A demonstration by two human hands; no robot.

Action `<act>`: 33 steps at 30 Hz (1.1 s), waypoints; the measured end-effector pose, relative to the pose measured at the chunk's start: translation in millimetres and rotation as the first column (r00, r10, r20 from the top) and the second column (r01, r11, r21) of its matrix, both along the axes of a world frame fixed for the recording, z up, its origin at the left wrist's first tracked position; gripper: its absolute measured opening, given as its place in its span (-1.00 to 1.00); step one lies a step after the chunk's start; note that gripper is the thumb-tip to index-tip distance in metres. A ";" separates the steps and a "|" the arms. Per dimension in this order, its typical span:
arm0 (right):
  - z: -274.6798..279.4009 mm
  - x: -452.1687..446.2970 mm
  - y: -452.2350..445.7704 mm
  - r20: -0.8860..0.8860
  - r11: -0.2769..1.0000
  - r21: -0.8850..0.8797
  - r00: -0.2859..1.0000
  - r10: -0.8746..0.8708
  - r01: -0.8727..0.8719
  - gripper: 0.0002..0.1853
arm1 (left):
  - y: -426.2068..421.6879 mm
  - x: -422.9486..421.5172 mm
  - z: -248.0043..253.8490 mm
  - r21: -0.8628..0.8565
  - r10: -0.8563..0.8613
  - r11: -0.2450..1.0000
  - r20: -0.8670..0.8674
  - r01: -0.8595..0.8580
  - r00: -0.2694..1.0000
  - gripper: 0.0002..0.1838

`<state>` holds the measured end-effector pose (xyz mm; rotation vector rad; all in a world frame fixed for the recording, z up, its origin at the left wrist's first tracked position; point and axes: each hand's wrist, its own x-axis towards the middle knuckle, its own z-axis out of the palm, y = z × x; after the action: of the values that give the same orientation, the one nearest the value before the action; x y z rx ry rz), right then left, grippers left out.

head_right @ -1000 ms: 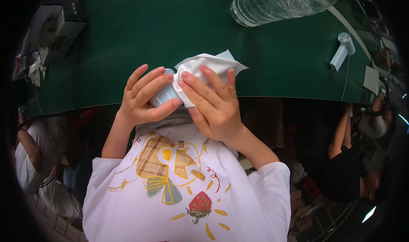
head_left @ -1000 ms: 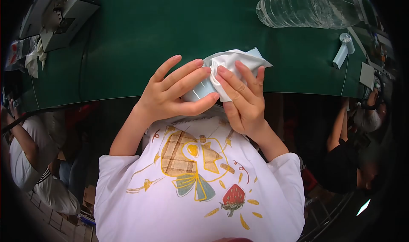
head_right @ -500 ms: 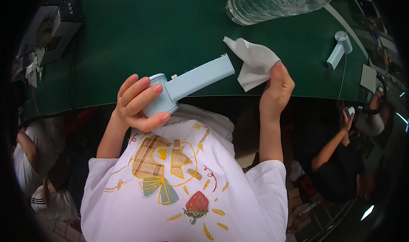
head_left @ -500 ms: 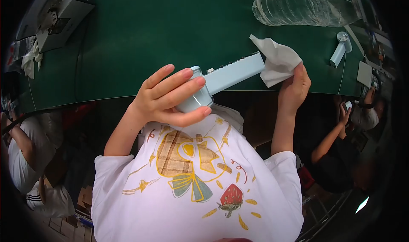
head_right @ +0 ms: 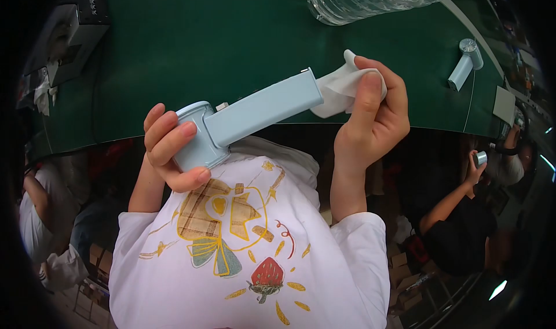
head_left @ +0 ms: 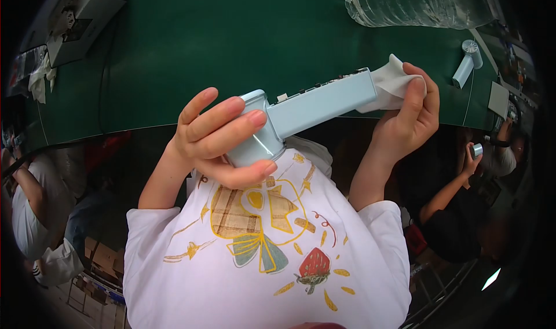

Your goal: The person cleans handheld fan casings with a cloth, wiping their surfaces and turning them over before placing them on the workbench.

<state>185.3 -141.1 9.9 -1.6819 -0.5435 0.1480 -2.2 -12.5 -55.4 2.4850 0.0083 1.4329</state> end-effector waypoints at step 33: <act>6.9 89.5 -40.4 -0.405 0.888 0.220 0.790 0.460 -0.404 0.01 | 10.3 5.3 -7.0 0.042 0.037 0.999 -0.291 -0.026 0.956 -0.57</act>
<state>274.8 -181.4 16.9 -1.3158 -0.5641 0.8072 3.1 -2.2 -62.4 2.7162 0.0803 1.0721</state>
